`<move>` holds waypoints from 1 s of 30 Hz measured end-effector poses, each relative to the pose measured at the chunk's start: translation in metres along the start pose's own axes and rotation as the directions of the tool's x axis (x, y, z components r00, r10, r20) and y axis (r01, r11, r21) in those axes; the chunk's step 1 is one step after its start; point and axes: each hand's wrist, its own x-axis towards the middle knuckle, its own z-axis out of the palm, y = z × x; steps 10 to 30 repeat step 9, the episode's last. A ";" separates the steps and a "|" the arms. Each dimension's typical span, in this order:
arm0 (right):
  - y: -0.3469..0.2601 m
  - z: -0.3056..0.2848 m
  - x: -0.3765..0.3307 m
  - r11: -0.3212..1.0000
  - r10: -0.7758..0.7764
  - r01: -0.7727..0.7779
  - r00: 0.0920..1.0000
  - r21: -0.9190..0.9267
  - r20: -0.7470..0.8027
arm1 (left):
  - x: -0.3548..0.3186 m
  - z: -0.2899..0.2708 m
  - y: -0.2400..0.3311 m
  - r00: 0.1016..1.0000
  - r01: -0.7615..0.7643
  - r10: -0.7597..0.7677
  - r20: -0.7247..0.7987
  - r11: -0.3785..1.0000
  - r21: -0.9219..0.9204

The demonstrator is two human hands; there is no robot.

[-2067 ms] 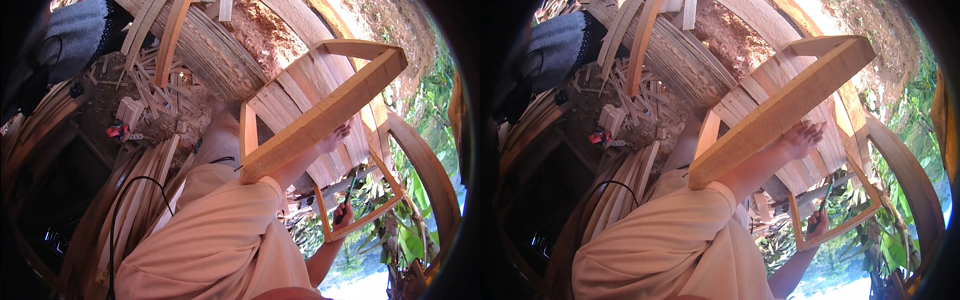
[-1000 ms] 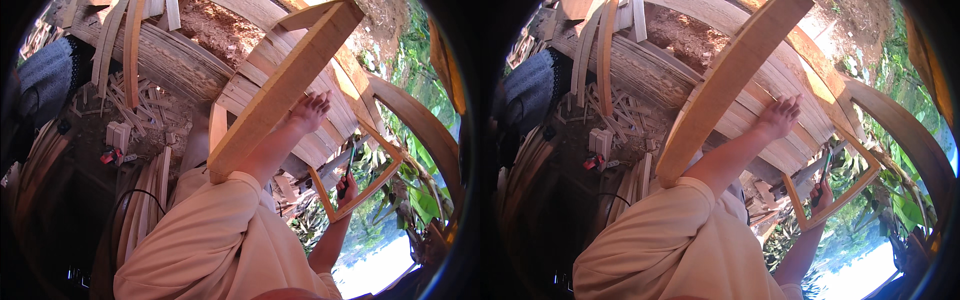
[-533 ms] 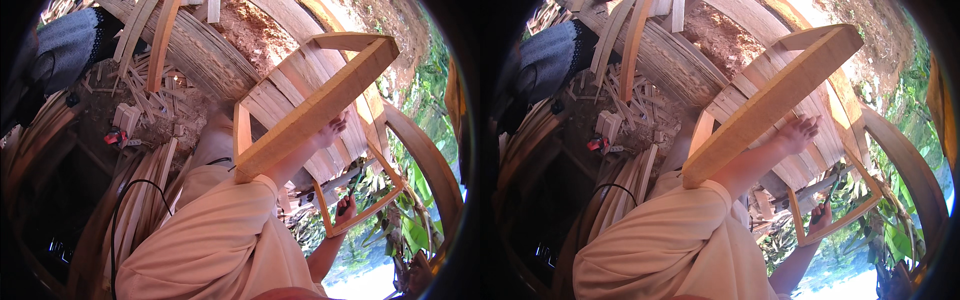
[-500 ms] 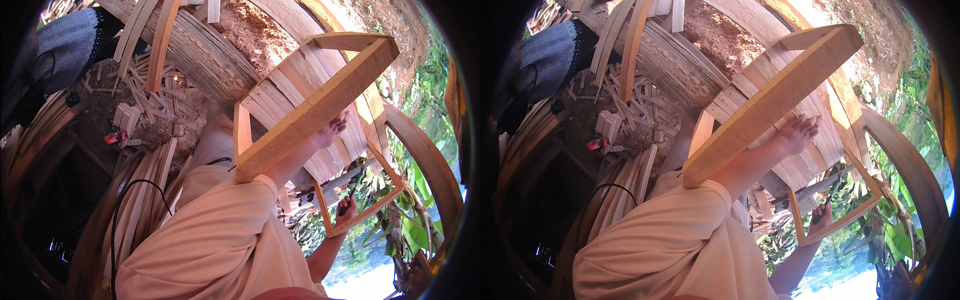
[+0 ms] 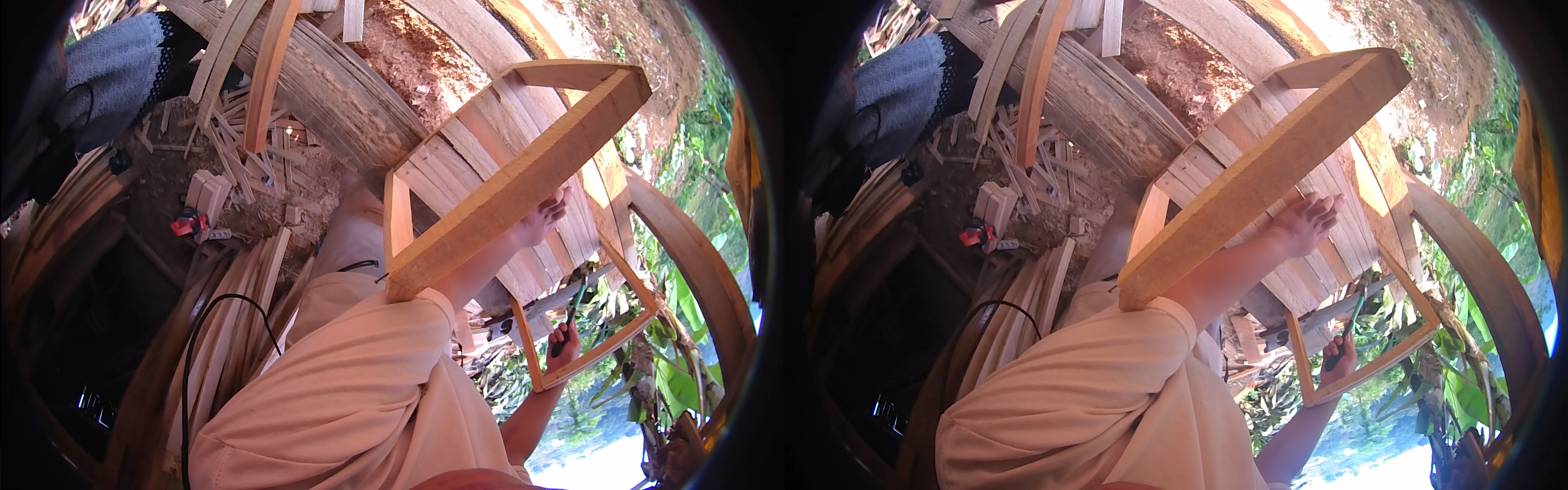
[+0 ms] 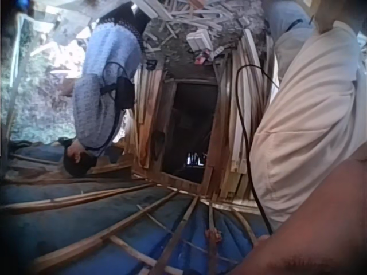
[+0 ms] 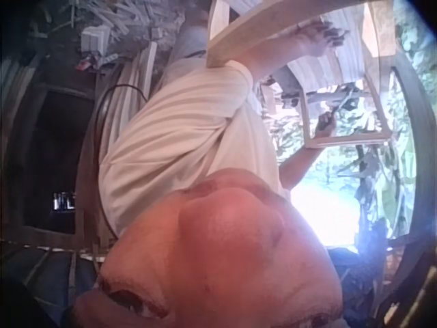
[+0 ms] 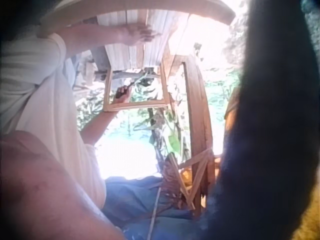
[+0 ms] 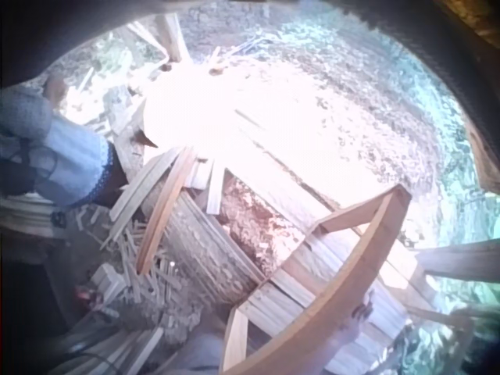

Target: The person assembles a wooden chair frame by hand, using a hammer to drive nails into the joints. They position wooden slats and side rails, aligning them before securing them with nails. The task involves repetitive hammering and manual alignment of the wooden components.

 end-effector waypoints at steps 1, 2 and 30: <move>-0.002 -0.001 0.002 1.000 -0.001 0.001 1.000 0.001 -0.005 | 0.001 0.006 0.002 1.000 0.008 -0.007 -0.013 0.990 0.140; -0.008 -0.003 0.005 1.000 -0.008 0.008 1.000 -0.012 0.021 | 0.003 0.015 0.002 0.998 0.042 -0.023 -0.052 0.913 0.406; -0.019 -0.003 0.017 0.999 -0.027 0.026 0.996 0.021 0.088 | 0.000 -0.030 -0.018 0.998 -0.015 0.021 0.064 0.995 -0.096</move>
